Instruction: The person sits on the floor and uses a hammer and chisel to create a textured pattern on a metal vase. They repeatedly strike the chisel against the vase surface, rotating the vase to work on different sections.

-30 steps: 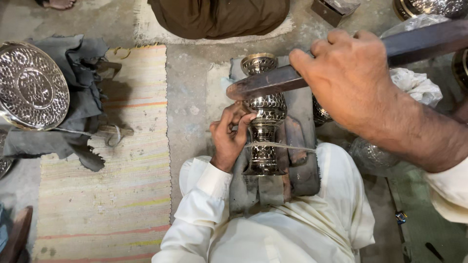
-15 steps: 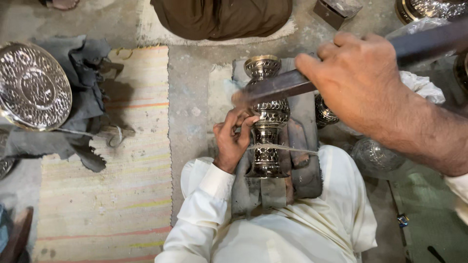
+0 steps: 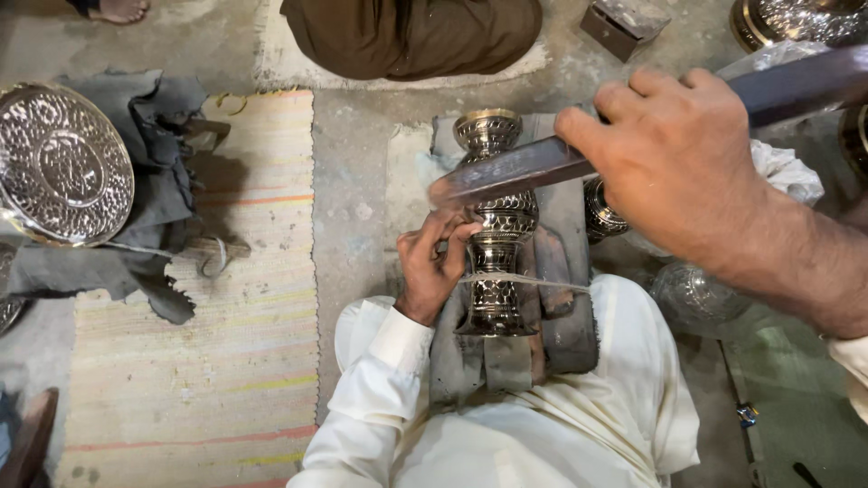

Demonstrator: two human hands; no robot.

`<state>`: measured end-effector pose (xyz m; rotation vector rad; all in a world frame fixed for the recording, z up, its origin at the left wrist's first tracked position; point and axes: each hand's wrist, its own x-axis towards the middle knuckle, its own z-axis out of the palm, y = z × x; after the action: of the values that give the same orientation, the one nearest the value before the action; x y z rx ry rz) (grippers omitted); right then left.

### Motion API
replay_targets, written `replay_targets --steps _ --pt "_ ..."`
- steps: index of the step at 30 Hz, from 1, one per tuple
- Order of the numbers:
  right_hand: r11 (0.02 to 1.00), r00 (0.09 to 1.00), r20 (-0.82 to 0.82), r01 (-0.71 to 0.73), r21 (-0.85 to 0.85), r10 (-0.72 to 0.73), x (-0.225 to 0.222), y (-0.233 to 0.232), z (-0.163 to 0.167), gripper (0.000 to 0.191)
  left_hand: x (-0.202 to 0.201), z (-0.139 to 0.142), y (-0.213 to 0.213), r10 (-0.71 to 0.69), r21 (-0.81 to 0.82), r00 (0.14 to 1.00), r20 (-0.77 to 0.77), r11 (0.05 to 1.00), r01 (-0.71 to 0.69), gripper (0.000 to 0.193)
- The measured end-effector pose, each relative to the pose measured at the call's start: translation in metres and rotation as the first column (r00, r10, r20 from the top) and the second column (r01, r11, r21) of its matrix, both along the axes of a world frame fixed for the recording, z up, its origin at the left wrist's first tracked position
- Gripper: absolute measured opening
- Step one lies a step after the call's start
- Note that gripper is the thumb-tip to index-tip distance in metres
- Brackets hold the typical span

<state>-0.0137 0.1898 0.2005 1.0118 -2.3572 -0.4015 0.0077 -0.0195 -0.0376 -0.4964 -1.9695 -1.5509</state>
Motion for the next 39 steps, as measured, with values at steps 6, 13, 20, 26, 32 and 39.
replay_targets --steps 6,13,20,26,32,39 --pt "1.0 1.0 0.006 0.018 0.024 -0.018 0.0 0.004 -0.004 0.026 0.001 0.002 -0.002 0.038 -0.069 0.998 0.05 0.997 -0.035 0.03" --pt "1.0 1.0 0.009 0.009 -0.019 -0.009 0.001 0.006 -0.006 0.03 -0.001 -0.004 -0.005 -0.005 -0.053 1.0 0.029 0.999 0.006 0.029" --pt "0.998 0.995 0.073 0.067 0.019 -0.068 0.002 0.014 -0.016 0.03 -0.001 -0.01 -0.003 0.032 0.016 0.996 -0.084 0.999 -0.031 0.021" --pt "0.764 0.425 0.856 0.643 -0.056 -0.295 0.014 0.045 -0.055 0.044 0.026 -0.017 -0.004 -0.172 0.645 0.98 0.1 0.761 0.067 0.018" --pt "0.697 0.411 0.911 0.642 -0.321 0.04 0.085 0.038 -0.166 0.062 0.08 -0.037 0.011 -0.485 0.734 0.81 0.329 0.672 0.104 0.031" --pt "0.296 0.527 0.804 0.749 -0.593 0.277 0.128 0.027 -0.239 0.036 0.084 -0.039 0.018 -0.556 0.818 0.779 0.291 0.567 0.098 0.033"
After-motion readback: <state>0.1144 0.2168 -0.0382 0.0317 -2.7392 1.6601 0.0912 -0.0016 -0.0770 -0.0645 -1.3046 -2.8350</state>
